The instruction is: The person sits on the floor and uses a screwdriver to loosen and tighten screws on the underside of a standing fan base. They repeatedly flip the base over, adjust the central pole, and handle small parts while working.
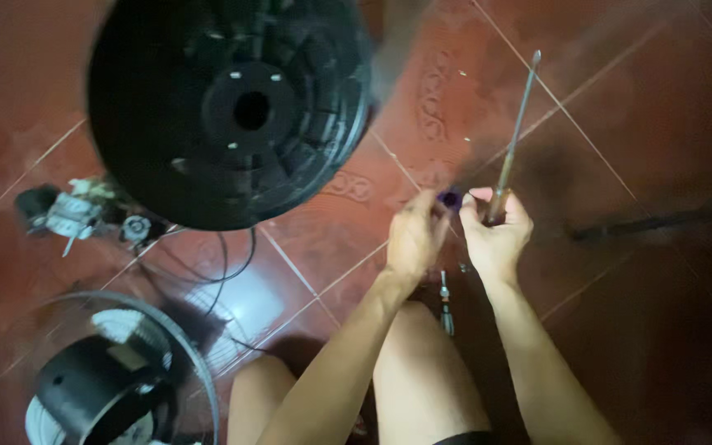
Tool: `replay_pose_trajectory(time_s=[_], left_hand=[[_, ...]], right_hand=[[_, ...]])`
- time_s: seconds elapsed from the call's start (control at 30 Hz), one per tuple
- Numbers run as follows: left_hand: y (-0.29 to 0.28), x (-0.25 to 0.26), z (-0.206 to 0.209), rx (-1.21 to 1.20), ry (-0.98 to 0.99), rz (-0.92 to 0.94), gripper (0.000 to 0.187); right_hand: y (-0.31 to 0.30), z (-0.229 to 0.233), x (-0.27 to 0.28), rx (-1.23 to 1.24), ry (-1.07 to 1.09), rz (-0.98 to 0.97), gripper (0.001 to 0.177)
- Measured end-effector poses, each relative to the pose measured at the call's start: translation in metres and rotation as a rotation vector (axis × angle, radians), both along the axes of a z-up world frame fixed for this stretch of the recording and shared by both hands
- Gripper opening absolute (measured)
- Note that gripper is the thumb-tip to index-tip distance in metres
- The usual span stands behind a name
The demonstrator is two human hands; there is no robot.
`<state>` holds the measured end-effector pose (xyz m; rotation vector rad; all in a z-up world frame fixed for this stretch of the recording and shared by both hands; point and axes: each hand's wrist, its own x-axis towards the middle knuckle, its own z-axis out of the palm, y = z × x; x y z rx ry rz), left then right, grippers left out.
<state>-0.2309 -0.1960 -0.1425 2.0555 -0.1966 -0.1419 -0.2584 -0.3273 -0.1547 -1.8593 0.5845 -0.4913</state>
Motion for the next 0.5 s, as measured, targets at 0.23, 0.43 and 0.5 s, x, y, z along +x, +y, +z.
replay_pose_trajectory(time_s=[0.23, 0.43, 0.5], left_hand=[[0.104, 0.027, 0.012, -0.107, -0.252, 0.354, 0.031], [0.188, 0.046, 0.008, 0.166, -0.270, 0.750, 0.042], [0.202, 0.051, 0.009, 0.175, -0.259, 0.763, 0.047]], right_hand=[[0.092, 0.034, 0.043, 0.092, -0.115, 0.226, 0.012], [0.187, 0.008, 0.086, 0.305, -0.183, 0.319, 0.011], [0.212, -0.003, 0.101, 0.416, -0.055, 0.276, 0.011]])
